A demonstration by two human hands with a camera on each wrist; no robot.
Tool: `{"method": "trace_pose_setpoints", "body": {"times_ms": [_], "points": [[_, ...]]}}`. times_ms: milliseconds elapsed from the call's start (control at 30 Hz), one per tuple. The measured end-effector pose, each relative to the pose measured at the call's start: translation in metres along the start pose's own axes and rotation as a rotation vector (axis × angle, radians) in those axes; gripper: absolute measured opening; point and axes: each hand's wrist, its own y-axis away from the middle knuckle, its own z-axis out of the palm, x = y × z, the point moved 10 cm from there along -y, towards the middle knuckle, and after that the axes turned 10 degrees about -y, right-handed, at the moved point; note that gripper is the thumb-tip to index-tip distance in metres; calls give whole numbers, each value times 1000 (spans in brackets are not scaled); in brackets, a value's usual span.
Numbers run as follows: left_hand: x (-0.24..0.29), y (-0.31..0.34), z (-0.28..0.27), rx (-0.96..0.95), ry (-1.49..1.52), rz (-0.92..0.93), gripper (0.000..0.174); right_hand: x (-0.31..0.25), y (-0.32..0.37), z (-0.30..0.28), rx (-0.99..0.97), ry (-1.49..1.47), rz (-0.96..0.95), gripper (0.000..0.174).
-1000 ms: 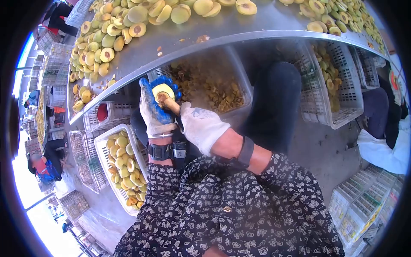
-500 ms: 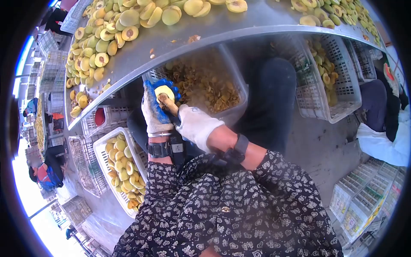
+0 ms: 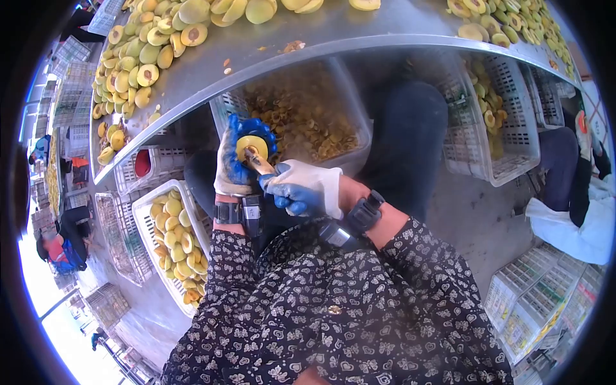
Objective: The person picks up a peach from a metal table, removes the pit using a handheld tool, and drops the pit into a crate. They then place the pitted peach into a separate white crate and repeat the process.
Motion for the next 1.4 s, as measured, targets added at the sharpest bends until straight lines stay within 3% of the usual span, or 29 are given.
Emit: {"method": "trace_pose_setpoints", "body": {"times_ms": [33,133,200,267,333,400,467,533,567,600,667,700,767,800,867,900,933,967,1000,1067,1100,1133,1200,1300,1333,1367,1400], "points": [[0,3,0,9,49,6,39,0,-1,11,-143,-204,5,14],[-5,6,-11,59,23,84,36,10,-3,8,-122,-212,89,13],[-10,-2,-21,59,-83,47,36,9,-5,6,-8,-239,77,13],[-11,-4,-12,12,-320,-48,32,0,0,-11,200,346,68,12],[-7,-6,-4,7,-291,-51,30,0,2,-14,121,200,45,13],[-17,-7,-2,7,-299,-177,31,6,6,4,-98,-220,107,18],[-31,-19,-11,-10,-309,-201,32,14,5,6,-105,-262,202,25],[-35,-30,-21,58,-144,-152,33,16,3,16,-179,-547,187,32],[-33,-27,-12,18,-92,-152,34,15,1,23,-323,-589,195,25],[-33,-31,-12,18,-87,-147,34,16,3,21,-321,-583,198,25],[-11,-35,-25,156,109,-13,33,0,5,23,-291,-463,17,28],[6,-30,-24,102,158,67,32,-8,10,20,-261,-357,0,29],[48,-5,-54,296,-18,332,30,-19,11,-18,-99,-103,-27,32],[73,10,-59,267,-69,435,30,-29,5,-45,23,112,-43,33],[110,53,-87,452,-200,530,26,-66,10,-69,627,1166,-26,31],[127,74,-126,581,-353,636,26,-76,12,-64,699,1506,-195,31],[143,103,-135,704,-413,655,24,-80,16,-52,679,1481,-240,30],[153,128,-164,814,-505,667,22,-71,5,-69,682,1360,-129,30],[167,160,-196,1053,-735,677,19,-60,-6,-86,678,1236,-16,31],[186,193,-207,1269,-1318,259,21,-59,0,-70,650,1173,32,31],[190,198,-217,1303,-1528,18,26,-57,-5,-76,646,1233,-17,31],[200,193,-217,1304,-1530,30,26,-54,-8,-83,647,1244,-38,31],[226,177,-195,1258,-1488,358,26,-48,-9,-90,616,1151,26,32],[257,78,-105,769,-1132,770,28,-51,-10,-101,611,1098,-35,32],[262,50,-40,780,-1315,609,29,-50,-15,-110,620,1118,-90,31],[265,17,7,631,-1388,780,31,-50,-13,-109,614,1073,-73,30],[264,-13,52,546,-1508,791,33,-51,-13,-107,606,1031,-62,30]]}}
